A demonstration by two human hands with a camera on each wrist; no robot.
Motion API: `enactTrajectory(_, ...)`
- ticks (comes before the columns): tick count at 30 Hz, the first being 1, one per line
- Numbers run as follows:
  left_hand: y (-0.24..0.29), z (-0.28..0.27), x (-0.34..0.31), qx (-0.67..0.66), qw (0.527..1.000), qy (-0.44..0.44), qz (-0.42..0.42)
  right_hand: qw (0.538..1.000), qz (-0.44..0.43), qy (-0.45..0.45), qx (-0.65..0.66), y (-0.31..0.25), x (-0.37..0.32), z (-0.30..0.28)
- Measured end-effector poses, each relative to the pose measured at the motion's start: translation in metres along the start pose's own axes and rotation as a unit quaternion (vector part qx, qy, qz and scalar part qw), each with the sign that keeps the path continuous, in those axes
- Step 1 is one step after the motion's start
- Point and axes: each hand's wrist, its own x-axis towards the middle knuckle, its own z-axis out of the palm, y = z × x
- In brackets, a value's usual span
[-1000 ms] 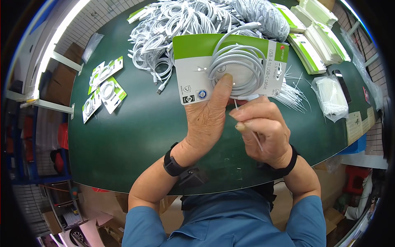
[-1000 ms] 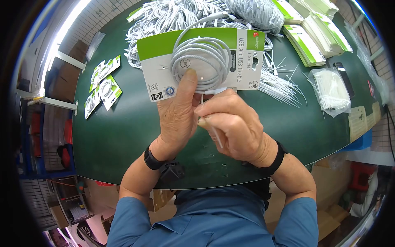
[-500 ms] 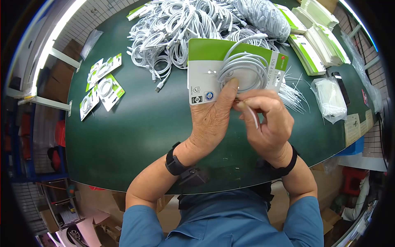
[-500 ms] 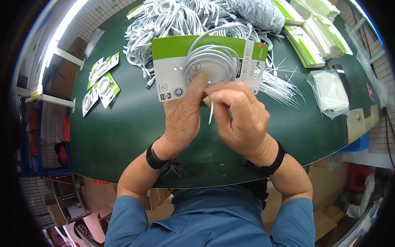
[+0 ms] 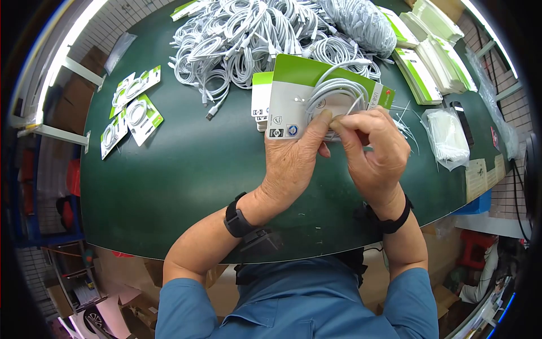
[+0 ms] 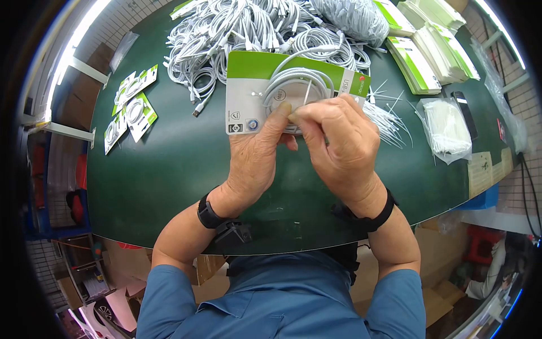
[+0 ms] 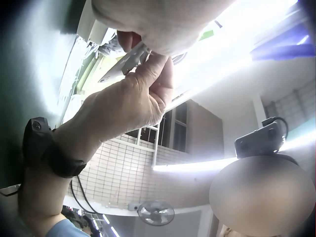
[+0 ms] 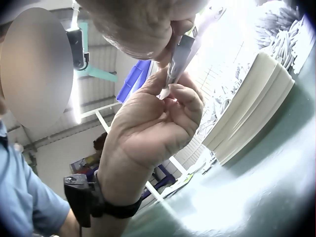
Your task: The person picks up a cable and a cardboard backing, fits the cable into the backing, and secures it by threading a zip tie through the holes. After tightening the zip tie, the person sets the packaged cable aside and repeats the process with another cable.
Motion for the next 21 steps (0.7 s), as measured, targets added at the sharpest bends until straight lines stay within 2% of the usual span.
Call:
enactTrajectory(1, 0.000, 0.000, 0.000, -0.004, 1.000, -0.003, 0.004, 0.998, -0.055, -0.004, -0.027, 0.003, 0.003, -0.001)
enactTrajectory(7, 0.006, -0.005, 0.002, 0.009, 1.000, -0.027, -0.007, 0.990, -0.117, -0.018, -0.074, 0.003, 0.008, -0.003)
enactTrajectory(10, 0.006, -0.005, 0.003, -0.009, 0.999, -0.032, -0.005, 0.989, -0.133, 0.006, -0.069, 0.002, 0.007, 0.001)
enactTrajectory(13, 0.002, -0.007, 0.004, -0.007, 0.999, -0.047, -0.005, 0.985, -0.154, -0.026, -0.077, 0.002, 0.007, -0.007)
enactTrajectory(16, 0.004, -0.002, 0.003, -0.040, 0.999, -0.016, -0.005, 0.983, -0.162, -0.056, -0.062, -0.002, 0.007, -0.014)
enactTrajectory(21, 0.011, 0.002, 0.003, -0.071, 0.997, -0.011, 0.011, 0.978, -0.196, -0.046, -0.062, -0.001, 0.004, -0.015)
